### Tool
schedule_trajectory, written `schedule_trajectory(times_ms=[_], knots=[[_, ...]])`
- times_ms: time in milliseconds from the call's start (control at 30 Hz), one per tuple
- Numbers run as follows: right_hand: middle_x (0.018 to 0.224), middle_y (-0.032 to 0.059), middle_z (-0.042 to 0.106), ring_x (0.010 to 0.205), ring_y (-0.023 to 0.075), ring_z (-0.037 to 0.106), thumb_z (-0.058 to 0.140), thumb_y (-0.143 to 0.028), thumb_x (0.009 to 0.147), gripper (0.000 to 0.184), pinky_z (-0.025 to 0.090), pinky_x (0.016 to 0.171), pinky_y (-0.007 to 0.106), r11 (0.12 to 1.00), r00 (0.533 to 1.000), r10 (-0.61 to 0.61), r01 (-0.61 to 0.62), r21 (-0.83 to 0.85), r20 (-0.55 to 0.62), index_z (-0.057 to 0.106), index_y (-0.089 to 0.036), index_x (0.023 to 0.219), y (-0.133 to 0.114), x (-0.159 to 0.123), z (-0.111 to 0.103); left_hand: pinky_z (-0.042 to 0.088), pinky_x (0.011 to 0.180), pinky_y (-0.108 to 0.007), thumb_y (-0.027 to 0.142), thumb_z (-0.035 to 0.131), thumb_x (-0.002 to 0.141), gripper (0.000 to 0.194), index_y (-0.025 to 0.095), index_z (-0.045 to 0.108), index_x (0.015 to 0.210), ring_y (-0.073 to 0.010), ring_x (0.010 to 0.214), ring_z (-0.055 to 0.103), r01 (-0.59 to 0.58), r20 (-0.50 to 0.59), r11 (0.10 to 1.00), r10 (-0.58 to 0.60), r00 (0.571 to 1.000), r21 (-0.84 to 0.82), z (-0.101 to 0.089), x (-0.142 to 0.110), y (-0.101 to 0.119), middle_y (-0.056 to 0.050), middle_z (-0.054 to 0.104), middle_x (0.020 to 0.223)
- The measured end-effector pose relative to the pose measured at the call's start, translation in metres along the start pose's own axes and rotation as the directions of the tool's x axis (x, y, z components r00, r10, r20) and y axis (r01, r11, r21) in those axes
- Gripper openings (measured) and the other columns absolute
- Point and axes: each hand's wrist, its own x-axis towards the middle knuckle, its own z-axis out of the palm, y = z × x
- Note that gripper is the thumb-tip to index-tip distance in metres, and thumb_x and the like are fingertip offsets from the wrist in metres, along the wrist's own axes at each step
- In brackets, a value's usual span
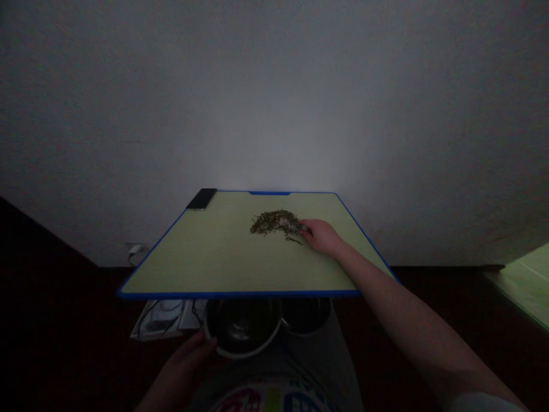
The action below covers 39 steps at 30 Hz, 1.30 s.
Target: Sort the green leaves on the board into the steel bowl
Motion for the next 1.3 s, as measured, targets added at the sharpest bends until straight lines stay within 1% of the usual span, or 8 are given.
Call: schedule_trajectory(times_ms=[100, 233, 300, 467, 700, 933, 1100, 1300], knots=[[0.096, 0.0085, 0.073, 0.08, 0.0192, 0.065, 0.052, -0.028, 0.089, 0.034, 0.044, 0.073, 0.027, 0.999, 1.0, 0.016, -0.016, 0.028, 0.0, 0.065, -0.018, 0.118, -0.001, -0.002, -0.001, 0.054, 0.087, -0.045, 0.034, 0.081, 0.059, 0.033, 0.016, 0.074, 0.086, -0.0344, 0.095, 0.072, -0.019, -0.008, 1.0, 0.019, 1.0, 0.023, 0.001, -0.002, 0.002, -0.013, 0.08, 0.094], [0.093, 0.0083, 0.073, 0.077, 0.0189, 0.064, 0.051, -0.03, 0.09, 0.035, 0.043, 0.071, 0.027, 0.999, 1.0, 0.015, -0.015, 0.043, 0.005, 0.065, -0.017, 0.119, -0.001, -0.005, -0.002, 0.053, 0.089, -0.045, 0.032, 0.081, 0.06, 0.032, 0.015, 0.074, 0.086, -0.0333, 0.092, 0.073, 0.008, 0.016, 1.0, -0.008, 1.0, -0.018, 0.002, -0.003, 0.003, -0.013, 0.081, 0.091], [0.092, 0.0085, 0.073, 0.077, 0.0192, 0.064, 0.05, -0.03, 0.09, 0.035, 0.043, 0.071, 0.027, 0.999, 1.0, 0.018, -0.018, 0.039, 0.009, 0.065, -0.017, 0.119, 0.0, -0.006, -0.003, 0.053, 0.089, -0.047, 0.033, 0.083, 0.058, 0.036, 0.016, 0.074, 0.088, -0.0347, 0.092, 0.073, 0.013, 0.012, 0.999, -0.013, 1.0, -0.038, 0.002, -0.002, 0.002, -0.013, 0.081, 0.09], [0.098, 0.0097, 0.072, 0.08, 0.0199, 0.064, 0.051, -0.029, 0.089, 0.036, 0.044, 0.072, 0.028, 0.999, 1.0, 0.024, -0.024, 0.046, 0.001, 0.065, -0.017, 0.12, 0.0, -0.01, -0.003, 0.053, 0.09, -0.047, 0.033, 0.084, 0.055, 0.047, 0.016, 0.073, 0.098, -0.0371, 0.103, 0.069, 0.011, -0.032, 0.999, -0.012, 0.999, -0.036, 0.0, 0.003, -0.002, -0.015, 0.079, 0.1], [0.092, 0.0085, 0.073, 0.079, 0.0198, 0.064, 0.05, -0.029, 0.09, 0.034, 0.043, 0.072, 0.027, 1.0, 1.0, 0.03, -0.03, 0.008, -0.006, 0.066, -0.019, 0.118, -0.003, -0.007, -0.001, 0.053, 0.091, -0.046, 0.032, 0.082, 0.061, 0.032, 0.016, 0.074, 0.088, -0.035, 0.101, 0.071, 0.019, 0.016, 1.0, -0.019, 1.0, -0.018, 0.001, -0.004, 0.003, -0.014, 0.08, 0.094], [0.099, 0.0095, 0.073, 0.084, 0.0206, 0.065, 0.05, -0.03, 0.09, 0.036, 0.044, 0.075, 0.028, 0.999, 0.999, 0.036, -0.036, -0.015, -0.016, 0.065, -0.018, 0.12, -0.002, -0.004, 0.0, 0.054, 0.089, -0.045, 0.031, 0.083, 0.058, 0.035, 0.015, 0.074, 0.088, -0.0342, 0.094, 0.073, 0.02, 0.021, 1.0, -0.02, 1.0, -0.011, 0.006, -0.008, 0.009, -0.014, 0.08, 0.091], [0.097, 0.0089, 0.073, 0.085, 0.02, 0.065, 0.05, -0.029, 0.09, 0.036, 0.044, 0.076, 0.028, 1.0, 1.0, 0.026, -0.026, 0.004, -0.014, 0.065, -0.018, 0.121, -0.002, -0.002, 0.0, 0.054, 0.087, -0.045, 0.033, 0.081, 0.058, 0.031, 0.015, 0.074, 0.082, -0.0341, 0.088, 0.074, 0.014, 0.0, 1.0, -0.014, 1.0, 0.008, 0.007, -0.008, 0.008, -0.012, 0.081, 0.086], [0.096, 0.0083, 0.073, 0.085, 0.0199, 0.065, 0.052, -0.029, 0.089, 0.036, 0.045, 0.076, 0.027, 0.999, 0.999, 0.032, -0.032, 0.032, -0.002, 0.064, -0.018, 0.121, 0.0, 0.001, 0.002, 0.053, 0.09, -0.046, 0.03, 0.081, 0.059, 0.033, 0.018, 0.072, 0.088, -0.0338, 0.094, 0.073, 0.038, 0.016, 0.999, -0.037, 0.999, -0.035, 0.006, -0.006, 0.005, -0.011, 0.081, 0.091]])
